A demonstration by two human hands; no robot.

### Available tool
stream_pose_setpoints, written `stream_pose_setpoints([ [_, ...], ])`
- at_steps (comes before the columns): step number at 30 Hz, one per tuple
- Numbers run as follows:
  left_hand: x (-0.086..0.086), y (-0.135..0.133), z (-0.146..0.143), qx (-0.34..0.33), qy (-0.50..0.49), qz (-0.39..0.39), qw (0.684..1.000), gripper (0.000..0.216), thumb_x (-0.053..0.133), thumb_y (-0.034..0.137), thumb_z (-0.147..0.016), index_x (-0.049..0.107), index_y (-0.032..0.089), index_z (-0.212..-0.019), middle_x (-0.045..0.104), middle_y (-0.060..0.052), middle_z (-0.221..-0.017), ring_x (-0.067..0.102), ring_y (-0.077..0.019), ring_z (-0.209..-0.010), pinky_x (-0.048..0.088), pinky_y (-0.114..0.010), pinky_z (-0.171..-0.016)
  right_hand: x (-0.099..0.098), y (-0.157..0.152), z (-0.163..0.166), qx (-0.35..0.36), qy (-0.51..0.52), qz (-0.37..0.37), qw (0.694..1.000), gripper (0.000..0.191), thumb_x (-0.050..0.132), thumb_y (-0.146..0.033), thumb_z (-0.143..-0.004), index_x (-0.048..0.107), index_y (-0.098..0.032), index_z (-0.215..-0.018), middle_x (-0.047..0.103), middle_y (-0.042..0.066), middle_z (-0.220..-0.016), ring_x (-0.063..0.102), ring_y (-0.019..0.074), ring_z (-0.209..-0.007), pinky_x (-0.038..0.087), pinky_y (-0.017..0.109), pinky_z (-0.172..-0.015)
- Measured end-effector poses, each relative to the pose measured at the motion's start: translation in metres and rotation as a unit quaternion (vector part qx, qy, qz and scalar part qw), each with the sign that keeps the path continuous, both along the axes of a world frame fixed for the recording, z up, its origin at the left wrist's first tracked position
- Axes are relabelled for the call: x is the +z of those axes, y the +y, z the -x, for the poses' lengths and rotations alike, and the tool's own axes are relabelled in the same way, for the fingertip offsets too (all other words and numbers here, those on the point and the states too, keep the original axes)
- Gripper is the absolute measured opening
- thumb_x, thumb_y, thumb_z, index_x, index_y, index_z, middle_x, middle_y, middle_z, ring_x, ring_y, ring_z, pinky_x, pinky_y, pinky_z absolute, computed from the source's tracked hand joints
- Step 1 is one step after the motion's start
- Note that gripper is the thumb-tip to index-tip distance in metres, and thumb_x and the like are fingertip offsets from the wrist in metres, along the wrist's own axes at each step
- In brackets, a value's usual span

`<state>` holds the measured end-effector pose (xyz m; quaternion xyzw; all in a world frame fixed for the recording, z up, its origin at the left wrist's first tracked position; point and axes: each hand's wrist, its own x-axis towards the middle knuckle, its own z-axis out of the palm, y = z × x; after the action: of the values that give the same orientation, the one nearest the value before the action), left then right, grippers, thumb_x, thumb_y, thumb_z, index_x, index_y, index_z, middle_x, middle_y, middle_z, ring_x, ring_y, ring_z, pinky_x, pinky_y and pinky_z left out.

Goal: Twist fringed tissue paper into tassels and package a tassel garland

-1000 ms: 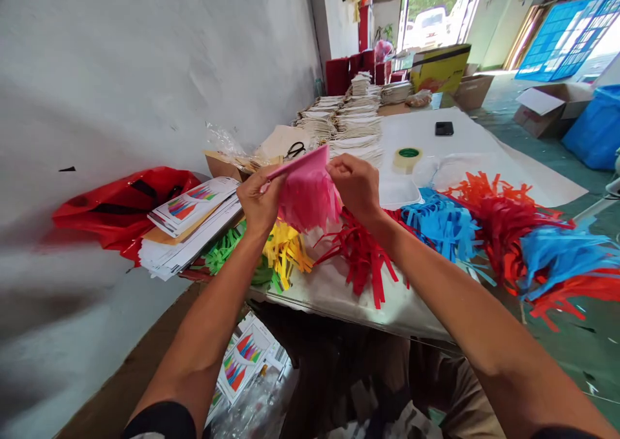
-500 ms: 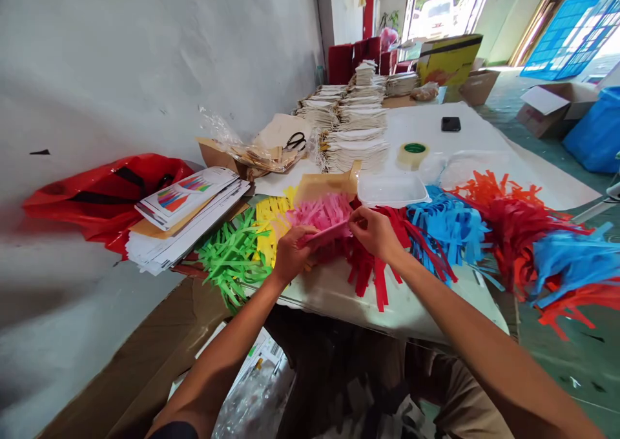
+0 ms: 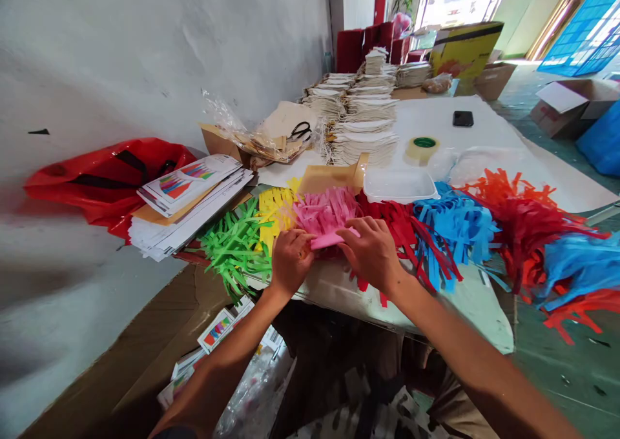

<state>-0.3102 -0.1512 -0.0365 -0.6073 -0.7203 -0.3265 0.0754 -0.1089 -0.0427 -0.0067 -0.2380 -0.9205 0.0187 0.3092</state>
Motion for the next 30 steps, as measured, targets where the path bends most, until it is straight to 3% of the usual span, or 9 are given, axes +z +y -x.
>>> stream_pose_setpoints([
  [4,-0.005,-0.007,-0.004,-0.012,-0.092,-0.012,0.996,0.025,0.069,0.011,-0.089,0.074,0.021,-0.112,0.077,-0.008,-0.107,0.070,-0.0272,-0.105,0.053,-0.042,-0.100,-0.005,-0.002,0.011,0.027,-0.046,-0.046,0.997,0.018,0.063,-0.020,-0.102,0.079,-0.026,-0.097,0.080,0.006,-0.102,0.064,0.0258,-0.099,0.040,0.043,-0.094],
  [9,-0.010,-0.017,-0.010,0.011,-0.261,-0.026,0.965,0.016,0.074,0.025,-0.093,0.074,0.023,-0.108,0.078,-0.005,-0.110,0.072,-0.0192,-0.090,0.056,-0.033,-0.086,-0.015,-0.002,0.015,0.024,-0.006,-0.002,1.000,0.024,0.062,-0.022,-0.103,0.078,-0.025,-0.087,0.079,0.005,-0.091,0.063,0.0242,-0.092,0.041,0.039,-0.086],
  [15,-0.012,-0.021,-0.018,0.009,-0.312,-0.048,0.949,0.021,0.073,0.039,-0.097,0.079,0.024,-0.110,0.080,-0.005,-0.110,0.073,-0.0200,-0.093,0.056,-0.033,-0.088,-0.015,-0.001,0.014,0.041,0.026,0.059,0.997,0.023,0.063,-0.021,-0.102,0.076,-0.023,-0.083,0.078,0.005,-0.086,0.065,0.0226,-0.088,0.044,0.037,-0.086],
  [21,0.002,-0.015,-0.012,0.032,-0.246,-0.031,0.968,0.025,0.067,0.044,-0.101,0.080,0.023,-0.105,0.081,-0.005,-0.103,0.073,-0.0201,-0.088,0.054,-0.033,-0.085,-0.017,-0.001,0.013,0.057,0.005,0.069,0.996,0.023,0.063,-0.022,-0.102,0.076,-0.023,-0.083,0.077,0.005,-0.086,0.065,0.0227,-0.088,0.044,0.036,-0.085],
  [26,0.015,0.010,0.003,0.053,-0.099,0.044,0.993,0.011,0.072,0.026,-0.097,0.081,0.022,-0.103,0.080,-0.009,-0.103,0.074,-0.0256,-0.096,0.052,-0.035,-0.086,-0.025,-0.005,0.013,0.063,-0.004,0.069,0.996,0.022,0.063,-0.020,-0.101,0.076,-0.022,-0.084,0.077,0.005,-0.088,0.065,0.0214,-0.088,0.044,0.035,-0.084],
  [30,0.015,0.032,0.008,0.101,-0.032,0.095,0.990,0.024,0.075,0.039,-0.095,0.079,0.018,-0.104,0.078,-0.016,-0.104,0.074,-0.0307,-0.092,0.050,-0.037,-0.077,-0.028,-0.008,0.015,0.056,-0.007,0.064,0.996,0.022,0.062,-0.019,-0.101,0.076,-0.022,-0.084,0.077,0.005,-0.087,0.065,0.0214,-0.088,0.043,0.035,-0.083],
])
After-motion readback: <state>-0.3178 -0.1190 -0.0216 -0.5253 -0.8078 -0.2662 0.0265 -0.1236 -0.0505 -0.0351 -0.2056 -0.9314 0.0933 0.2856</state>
